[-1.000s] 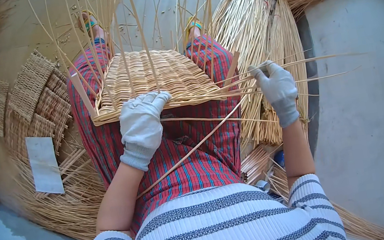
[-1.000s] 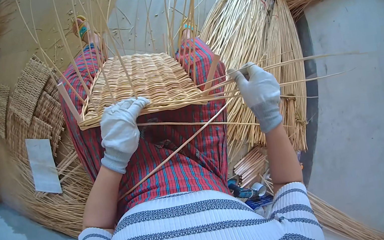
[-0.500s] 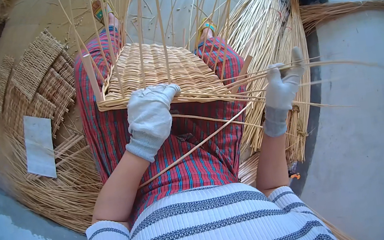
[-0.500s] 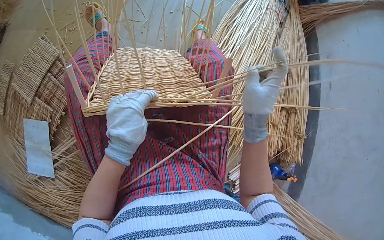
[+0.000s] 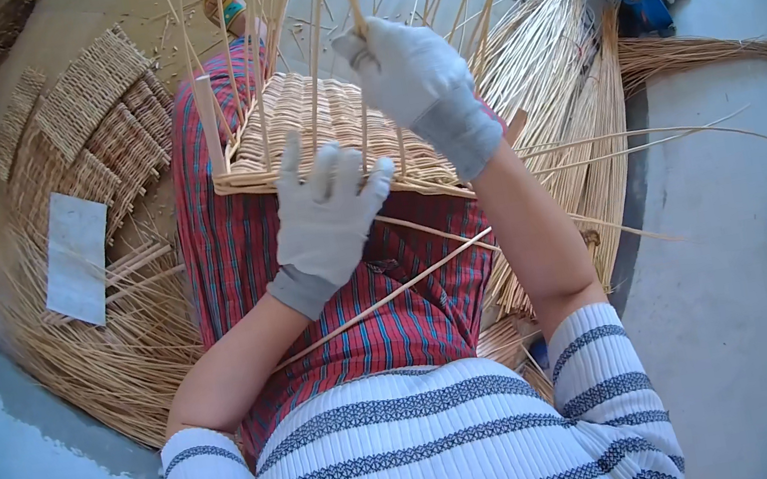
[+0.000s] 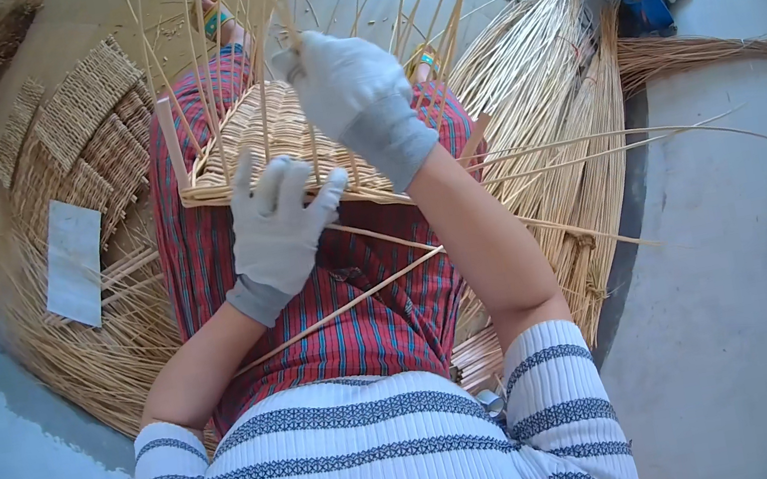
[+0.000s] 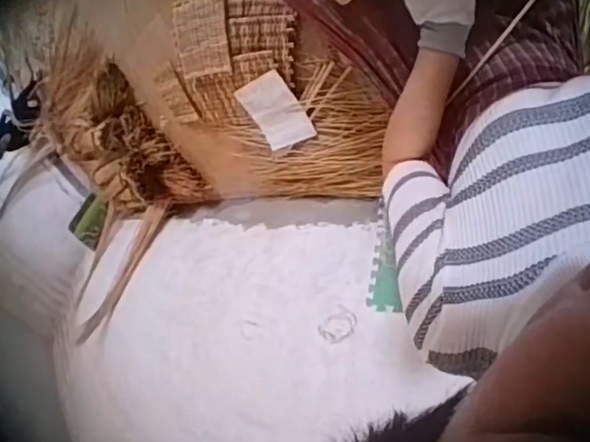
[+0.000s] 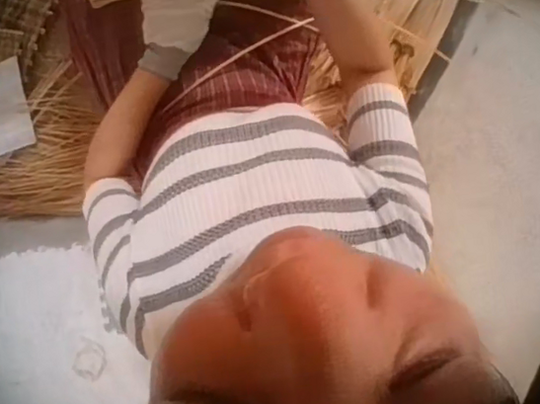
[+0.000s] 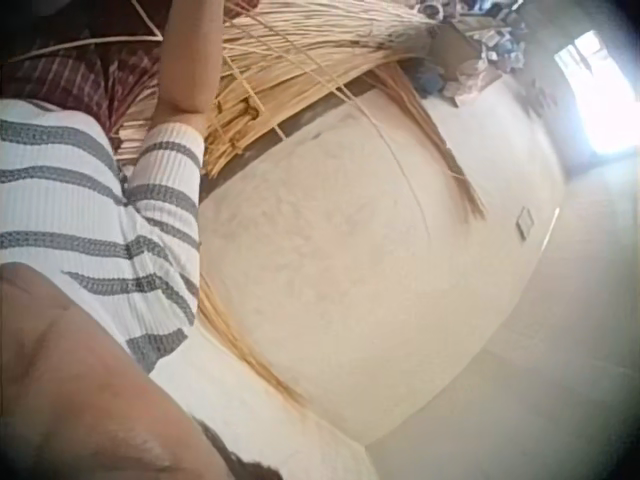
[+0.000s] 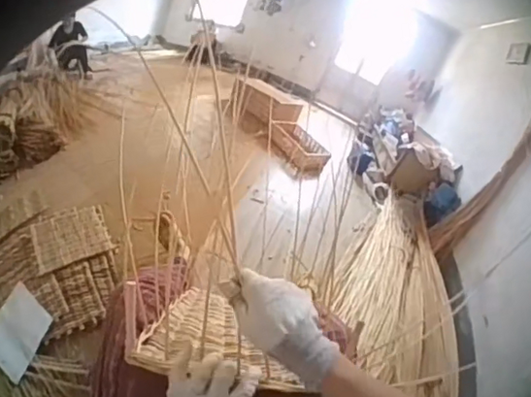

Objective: The person is weaving a basket or a similar item using thin wooden or straw-like strips while sitting on the floor.

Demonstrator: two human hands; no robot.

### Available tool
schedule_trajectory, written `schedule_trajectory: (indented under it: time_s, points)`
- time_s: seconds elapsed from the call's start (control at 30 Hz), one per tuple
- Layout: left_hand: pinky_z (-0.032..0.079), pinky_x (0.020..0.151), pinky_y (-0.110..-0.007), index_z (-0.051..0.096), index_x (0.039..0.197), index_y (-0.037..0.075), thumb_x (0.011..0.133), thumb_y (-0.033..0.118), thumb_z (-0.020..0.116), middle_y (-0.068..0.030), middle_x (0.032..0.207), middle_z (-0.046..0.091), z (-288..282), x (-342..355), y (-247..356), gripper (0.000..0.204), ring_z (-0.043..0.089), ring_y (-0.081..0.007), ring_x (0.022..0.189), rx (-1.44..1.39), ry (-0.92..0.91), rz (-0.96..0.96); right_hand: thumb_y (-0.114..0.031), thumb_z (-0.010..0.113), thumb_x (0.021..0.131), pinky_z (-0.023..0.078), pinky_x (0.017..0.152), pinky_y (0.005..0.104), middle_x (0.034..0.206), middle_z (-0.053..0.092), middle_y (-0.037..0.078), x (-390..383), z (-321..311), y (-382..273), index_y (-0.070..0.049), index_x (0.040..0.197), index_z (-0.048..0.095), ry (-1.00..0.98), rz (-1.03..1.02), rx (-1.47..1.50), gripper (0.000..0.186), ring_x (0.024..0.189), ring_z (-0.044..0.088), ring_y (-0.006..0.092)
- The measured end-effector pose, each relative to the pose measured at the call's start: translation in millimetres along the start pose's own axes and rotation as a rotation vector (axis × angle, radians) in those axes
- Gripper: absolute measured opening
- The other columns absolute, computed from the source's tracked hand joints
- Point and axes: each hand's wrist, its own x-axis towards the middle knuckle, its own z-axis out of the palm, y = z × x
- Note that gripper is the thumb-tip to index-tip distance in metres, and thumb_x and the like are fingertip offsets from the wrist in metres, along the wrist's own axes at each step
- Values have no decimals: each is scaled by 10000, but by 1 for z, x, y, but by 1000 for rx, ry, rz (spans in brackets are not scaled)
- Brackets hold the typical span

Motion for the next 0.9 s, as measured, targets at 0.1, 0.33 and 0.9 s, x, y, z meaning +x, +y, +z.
schedule_trajectory:
  time_s: [0.1, 0.33, 0.9]
  points:
    - [377, 1187, -532, 633, 1337, 164, 920, 154, 589, -73, 1103, 577, 4, 13, 22, 419, 569, -251, 1195, -68, -7, 87, -329, 546, 1057, 560, 723, 371, 837, 717, 146, -11, -4, 23, -68, 1239, 673, 96, -138, 264, 343, 808, 736, 258]
    - [467, 1111, -452, 590, 1384, 83, 952, 180, 534, -119, 1296, 695, 44, 1, 12, 446, 686, -267, 1188, -8, -2, 110, -149, 647, 905, 551, 856, 386, 1004, 767, 81, -110, -80, 70, -134, 1244, 717, -402, 72, -65, 346, 958, 714, 277]
    - [514, 895, -384, 685, 1255, 154, 885, 168, 700, -31, 1123, 744, 40, 11, 5, 370, 711, -192, 1042, -150, -73, 134, -197, 636, 1033, 515, 598, 259, 918, 738, 51, -212, -5, 60, -6, 1360, 613, 330, 401, 716, 380, 638, 616, 88]
